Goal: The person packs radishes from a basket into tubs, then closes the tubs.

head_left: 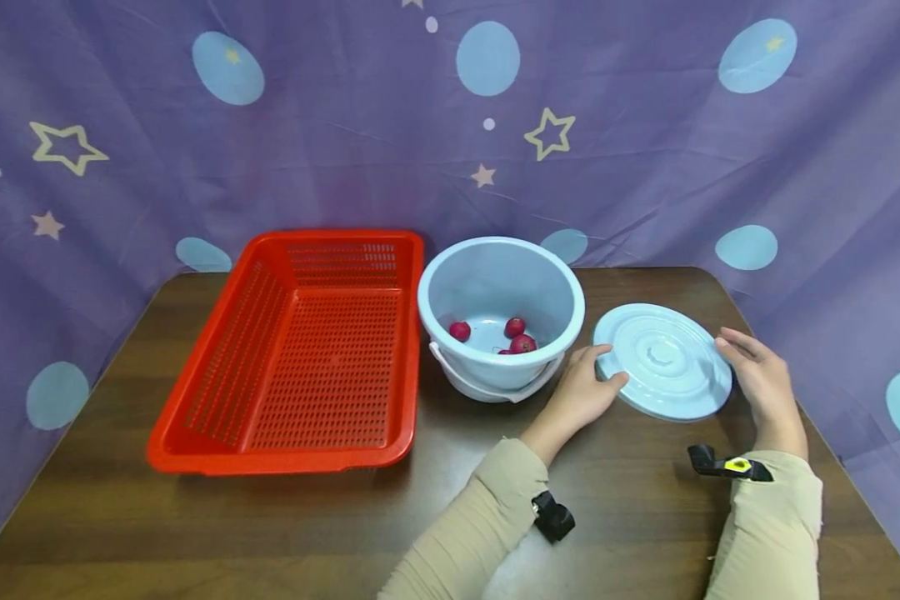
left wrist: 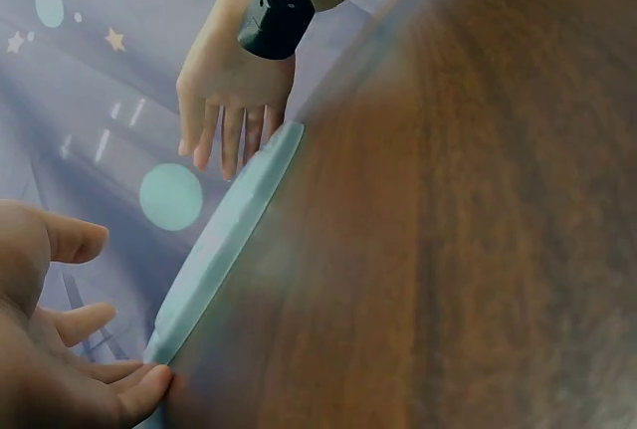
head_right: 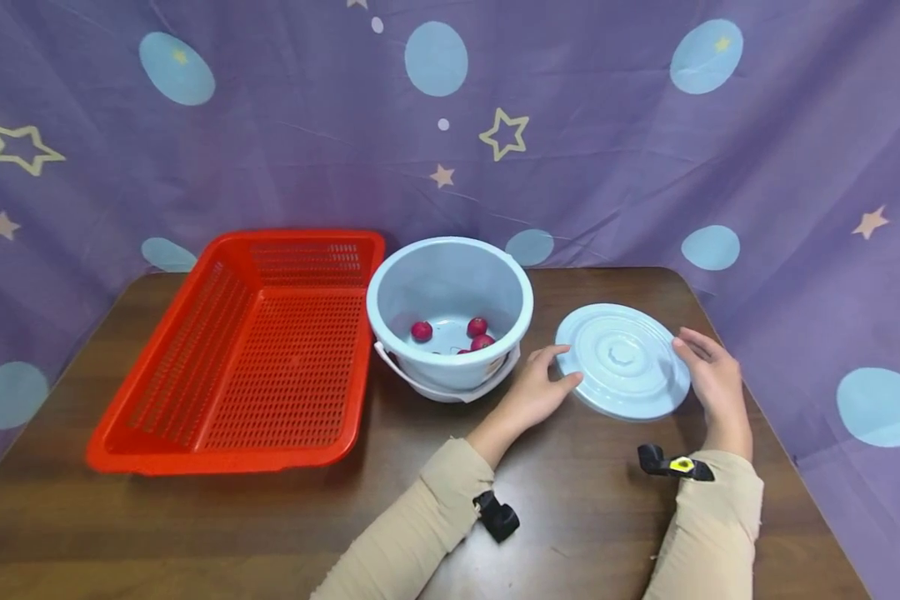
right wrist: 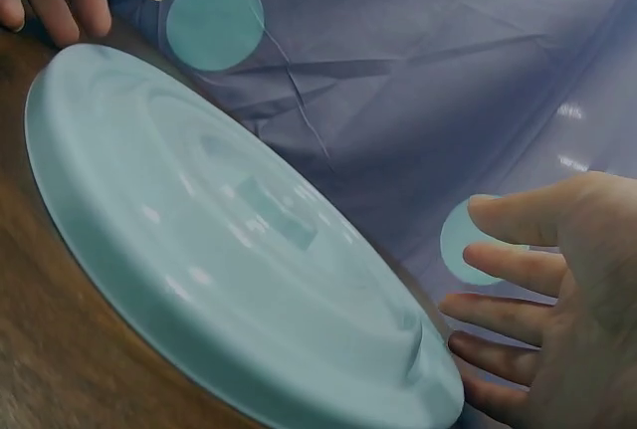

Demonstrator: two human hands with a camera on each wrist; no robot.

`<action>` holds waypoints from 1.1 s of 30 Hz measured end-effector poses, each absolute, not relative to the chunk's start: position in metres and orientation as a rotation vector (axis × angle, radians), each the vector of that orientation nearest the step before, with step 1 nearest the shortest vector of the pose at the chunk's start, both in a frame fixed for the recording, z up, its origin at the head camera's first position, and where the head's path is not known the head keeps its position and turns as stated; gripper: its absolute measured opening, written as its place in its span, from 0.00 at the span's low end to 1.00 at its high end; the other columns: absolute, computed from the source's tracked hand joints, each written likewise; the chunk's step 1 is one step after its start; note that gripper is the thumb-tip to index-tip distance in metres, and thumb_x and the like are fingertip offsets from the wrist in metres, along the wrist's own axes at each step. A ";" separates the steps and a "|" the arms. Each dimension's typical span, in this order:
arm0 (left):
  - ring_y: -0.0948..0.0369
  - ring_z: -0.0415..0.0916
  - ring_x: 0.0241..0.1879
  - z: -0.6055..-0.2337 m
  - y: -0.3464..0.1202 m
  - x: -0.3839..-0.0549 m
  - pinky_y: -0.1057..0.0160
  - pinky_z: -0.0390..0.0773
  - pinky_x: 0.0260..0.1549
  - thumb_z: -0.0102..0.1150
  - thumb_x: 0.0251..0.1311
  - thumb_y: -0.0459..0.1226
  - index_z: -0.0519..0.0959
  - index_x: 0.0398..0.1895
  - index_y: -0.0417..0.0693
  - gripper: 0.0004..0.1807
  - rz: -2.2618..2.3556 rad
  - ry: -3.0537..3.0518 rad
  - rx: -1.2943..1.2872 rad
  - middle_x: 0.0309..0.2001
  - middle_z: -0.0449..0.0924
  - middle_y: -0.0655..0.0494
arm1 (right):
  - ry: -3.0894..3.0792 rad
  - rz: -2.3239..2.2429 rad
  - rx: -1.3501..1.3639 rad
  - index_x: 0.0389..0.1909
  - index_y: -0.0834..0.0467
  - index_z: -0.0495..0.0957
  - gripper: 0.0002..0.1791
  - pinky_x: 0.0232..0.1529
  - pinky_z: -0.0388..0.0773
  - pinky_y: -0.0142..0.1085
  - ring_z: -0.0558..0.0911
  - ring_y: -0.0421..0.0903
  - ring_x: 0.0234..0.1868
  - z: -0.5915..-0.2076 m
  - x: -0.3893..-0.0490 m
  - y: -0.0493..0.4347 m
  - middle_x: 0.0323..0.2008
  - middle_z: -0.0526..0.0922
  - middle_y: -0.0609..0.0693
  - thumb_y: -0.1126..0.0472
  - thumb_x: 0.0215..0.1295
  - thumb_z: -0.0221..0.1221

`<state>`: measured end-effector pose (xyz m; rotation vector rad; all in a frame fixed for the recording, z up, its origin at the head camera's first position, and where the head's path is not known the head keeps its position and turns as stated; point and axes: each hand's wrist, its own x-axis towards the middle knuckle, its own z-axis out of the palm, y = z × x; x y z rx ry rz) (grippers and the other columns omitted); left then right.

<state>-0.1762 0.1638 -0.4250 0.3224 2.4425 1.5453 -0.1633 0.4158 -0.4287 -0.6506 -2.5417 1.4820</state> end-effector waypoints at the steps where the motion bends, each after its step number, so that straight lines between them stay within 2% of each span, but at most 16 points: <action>1: 0.60 0.64 0.67 -0.426 0.164 -0.176 0.65 0.63 0.64 0.62 0.65 0.42 0.73 0.66 0.50 0.26 1.552 2.431 0.317 0.67 0.68 0.51 | -2.564 1.487 -0.636 0.73 0.65 0.60 0.38 0.72 0.52 0.44 0.60 0.53 0.73 -0.430 -0.163 0.416 0.70 0.66 0.60 0.44 0.73 0.51; 3: 0.60 0.64 0.67 -0.428 0.165 -0.176 0.64 0.63 0.64 0.62 0.65 0.43 0.73 0.66 0.50 0.27 1.560 2.408 0.303 0.66 0.69 0.51 | -2.603 1.508 -0.599 0.74 0.67 0.56 0.38 0.73 0.48 0.50 0.54 0.61 0.74 -0.432 -0.163 0.417 0.72 0.58 0.68 0.44 0.75 0.48; 6: 0.60 0.65 0.66 -0.431 0.165 -0.176 0.64 0.64 0.63 0.63 0.64 0.43 0.74 0.66 0.51 0.26 1.581 2.367 0.274 0.65 0.70 0.51 | -2.645 1.544 -0.543 0.75 0.70 0.50 0.39 0.72 0.44 0.56 0.48 0.67 0.74 -0.436 -0.164 0.417 0.73 0.51 0.71 0.45 0.76 0.45; 13: 0.58 0.67 0.65 -0.436 0.167 -0.177 0.63 0.66 0.62 0.64 0.62 0.43 0.75 0.65 0.50 0.27 1.614 2.355 0.227 0.63 0.73 0.50 | -2.660 1.539 -0.555 0.75 0.69 0.48 0.40 0.71 0.47 0.57 0.50 0.68 0.73 -0.439 -0.166 0.414 0.73 0.50 0.71 0.45 0.76 0.45; 20: 0.59 0.65 0.66 -0.433 0.169 -0.178 0.62 0.64 0.63 0.68 0.59 0.46 0.75 0.65 0.51 0.30 1.620 2.363 0.211 0.65 0.71 0.54 | -2.562 1.584 -0.606 0.77 0.66 0.48 0.41 0.73 0.48 0.51 0.51 0.62 0.75 -0.436 -0.170 0.411 0.75 0.50 0.69 0.46 0.75 0.48; 27: 0.61 0.60 0.68 -0.434 0.170 -0.177 0.63 0.61 0.65 0.71 0.55 0.44 0.74 0.65 0.53 0.32 1.769 2.292 0.202 0.70 0.64 0.54 | -2.407 1.567 -0.706 0.76 0.56 0.57 0.33 0.71 0.55 0.39 0.59 0.47 0.73 -0.431 -0.172 0.408 0.74 0.60 0.56 0.53 0.74 0.52; 33: 0.61 0.67 0.61 -0.434 0.171 -0.175 0.67 0.68 0.58 0.71 0.56 0.39 0.71 0.68 0.51 0.35 1.893 2.231 0.234 0.69 0.61 0.54 | -2.329 1.478 -0.854 0.73 0.51 0.64 0.29 0.65 0.65 0.33 0.70 0.42 0.67 -0.426 -0.171 0.407 0.70 0.68 0.50 0.60 0.73 0.54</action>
